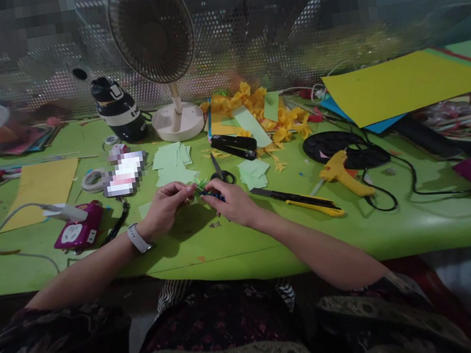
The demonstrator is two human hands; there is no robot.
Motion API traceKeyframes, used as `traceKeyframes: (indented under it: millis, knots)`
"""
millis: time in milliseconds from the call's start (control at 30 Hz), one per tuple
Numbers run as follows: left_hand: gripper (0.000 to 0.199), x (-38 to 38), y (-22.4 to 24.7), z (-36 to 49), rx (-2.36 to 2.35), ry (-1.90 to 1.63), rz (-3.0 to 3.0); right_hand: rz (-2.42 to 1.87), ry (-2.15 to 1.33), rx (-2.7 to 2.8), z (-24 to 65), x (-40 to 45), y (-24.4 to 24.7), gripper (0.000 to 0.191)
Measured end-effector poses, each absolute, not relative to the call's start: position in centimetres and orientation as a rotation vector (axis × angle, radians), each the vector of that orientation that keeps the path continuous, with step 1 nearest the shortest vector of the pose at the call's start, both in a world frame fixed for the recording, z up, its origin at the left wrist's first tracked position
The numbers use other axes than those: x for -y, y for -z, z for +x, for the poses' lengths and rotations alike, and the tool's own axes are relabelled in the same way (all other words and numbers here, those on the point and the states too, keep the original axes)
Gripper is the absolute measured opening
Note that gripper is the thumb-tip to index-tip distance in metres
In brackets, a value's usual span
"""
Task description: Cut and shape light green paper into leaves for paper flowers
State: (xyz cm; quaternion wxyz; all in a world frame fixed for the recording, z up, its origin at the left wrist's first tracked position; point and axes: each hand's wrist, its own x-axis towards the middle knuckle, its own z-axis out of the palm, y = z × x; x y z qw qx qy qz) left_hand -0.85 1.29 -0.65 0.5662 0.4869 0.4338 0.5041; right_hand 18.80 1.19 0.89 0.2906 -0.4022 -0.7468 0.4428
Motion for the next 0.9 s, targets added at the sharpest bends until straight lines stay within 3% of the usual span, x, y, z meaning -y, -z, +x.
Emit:
traceKeyframes:
  millis: [533, 700, 900]
  knots:
    - [0.022, -1.21, 0.50, -0.95, -0.942, -1.180, 1.199, -1.019, -1.401, 1.907, 18.94, -1.20, -0.87, 0.015]
    - [0.024, -1.20, 0.46, -0.95, -0.947, -1.245, 1.182, -1.005, -1.337, 1.889, 18.82, -0.91, -0.87, 0.024]
    - [0.022, -1.44, 0.94, -1.06, -0.957, -1.211, 1.191, -1.038, -1.338, 1.871, 18.83, -1.09, -0.24, 0.021]
